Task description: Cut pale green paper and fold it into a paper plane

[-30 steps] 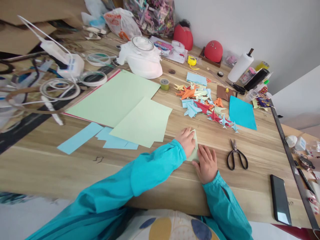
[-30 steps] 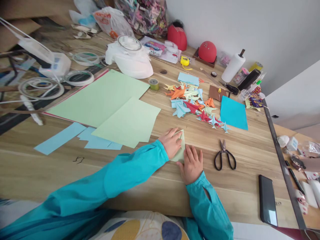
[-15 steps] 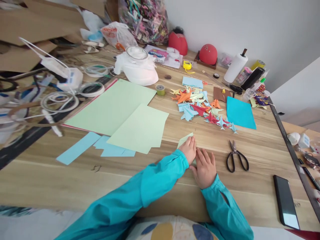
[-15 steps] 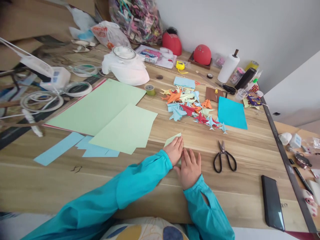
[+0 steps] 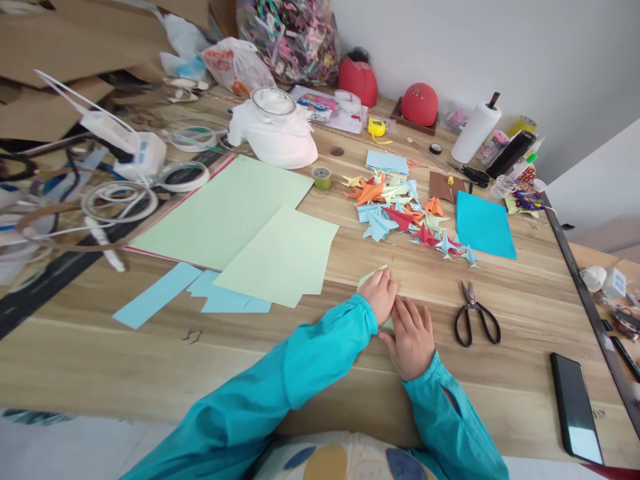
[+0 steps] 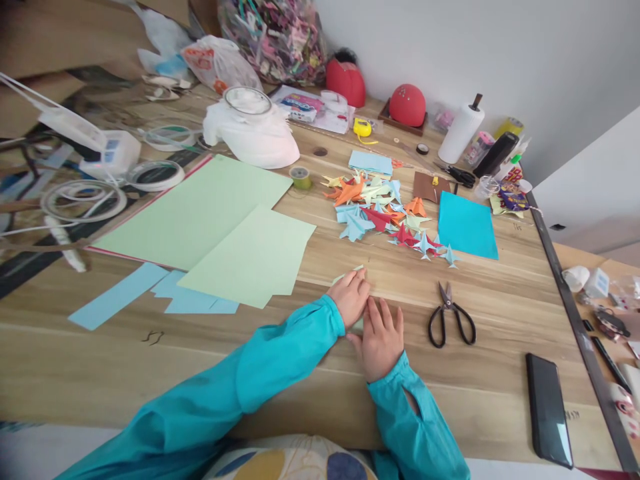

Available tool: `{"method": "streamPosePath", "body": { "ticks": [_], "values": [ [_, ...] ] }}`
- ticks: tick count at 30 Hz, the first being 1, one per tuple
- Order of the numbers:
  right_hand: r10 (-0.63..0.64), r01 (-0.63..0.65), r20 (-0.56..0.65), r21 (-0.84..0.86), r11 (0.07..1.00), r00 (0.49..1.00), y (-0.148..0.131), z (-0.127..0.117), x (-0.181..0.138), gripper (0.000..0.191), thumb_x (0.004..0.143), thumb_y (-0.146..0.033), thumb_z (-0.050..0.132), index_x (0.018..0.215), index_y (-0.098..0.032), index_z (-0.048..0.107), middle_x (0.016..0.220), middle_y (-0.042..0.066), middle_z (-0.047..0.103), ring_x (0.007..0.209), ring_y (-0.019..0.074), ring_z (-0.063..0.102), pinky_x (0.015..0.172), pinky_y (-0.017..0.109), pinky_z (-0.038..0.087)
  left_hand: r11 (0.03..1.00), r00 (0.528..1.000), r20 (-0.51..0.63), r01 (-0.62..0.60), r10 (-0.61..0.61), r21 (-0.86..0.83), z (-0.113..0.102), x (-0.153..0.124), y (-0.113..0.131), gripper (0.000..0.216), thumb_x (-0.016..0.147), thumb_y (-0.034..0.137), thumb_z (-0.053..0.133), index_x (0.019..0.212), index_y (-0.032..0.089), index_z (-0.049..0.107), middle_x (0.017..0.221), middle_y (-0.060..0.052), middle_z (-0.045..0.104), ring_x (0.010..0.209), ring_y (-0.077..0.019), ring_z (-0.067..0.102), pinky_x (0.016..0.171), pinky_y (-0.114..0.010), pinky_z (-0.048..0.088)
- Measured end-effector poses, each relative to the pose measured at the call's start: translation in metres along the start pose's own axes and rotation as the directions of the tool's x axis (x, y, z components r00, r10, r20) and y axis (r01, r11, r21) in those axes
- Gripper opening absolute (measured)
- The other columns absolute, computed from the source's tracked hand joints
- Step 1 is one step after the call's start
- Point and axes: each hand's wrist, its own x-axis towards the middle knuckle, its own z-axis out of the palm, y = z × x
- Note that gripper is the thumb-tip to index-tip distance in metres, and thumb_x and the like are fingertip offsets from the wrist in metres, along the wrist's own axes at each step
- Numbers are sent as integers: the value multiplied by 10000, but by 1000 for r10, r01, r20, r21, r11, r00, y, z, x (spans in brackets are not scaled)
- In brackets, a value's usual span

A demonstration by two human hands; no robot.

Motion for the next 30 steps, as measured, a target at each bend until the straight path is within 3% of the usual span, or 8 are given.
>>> {"method": "streamPosePath", "body": {
  "ticks": [12,18,23,30],
  "values": [
    [-7,8,32,-21,1000,999,0,-2,1,443,889,-388,479,1274,-174,528,1362,102,507,1271,305,417,1053,532,251,998,998,-16,56,-57,-24,6,4,-3,211,824,109,446,895,134,643,1282,-174,524,1098,-303,521,866,-427,466],
    [-10,10,6,-31,999,1000,0,-4,-3,418,889,-380,485,1252,-183,546,1353,108,516,1264,297,425,1061,524,246,999,992,-124,-38,37,-6,6,-1,-20,178,826,173,484,893,170,649,1282,-140,537,1179,-321,431,913,-489,409],
    [-17,16,-21,-33,999,1000,1,-3,-13,385,889,-358,494,1225,-184,564,1338,105,532,1261,291,427,1062,511,241,988,976,-150,-156,156,15,-3,-7,-37,223,829,262,526,1011,211,643,1294,-62,550,1168,-307,421,972,-517,353],
    [1,-4,-64,-44,999,998,-1,-4,-11,340,893,-359,484,1162,-188,603,1316,91,553,1254,294,431,1065,499,238,989,970,-197,-149,143,-13,1,-25,-31,242,882,199,462,1032,164,650,1192,-94,614,1121,-247,495,985,-449,382]
  ]
}}
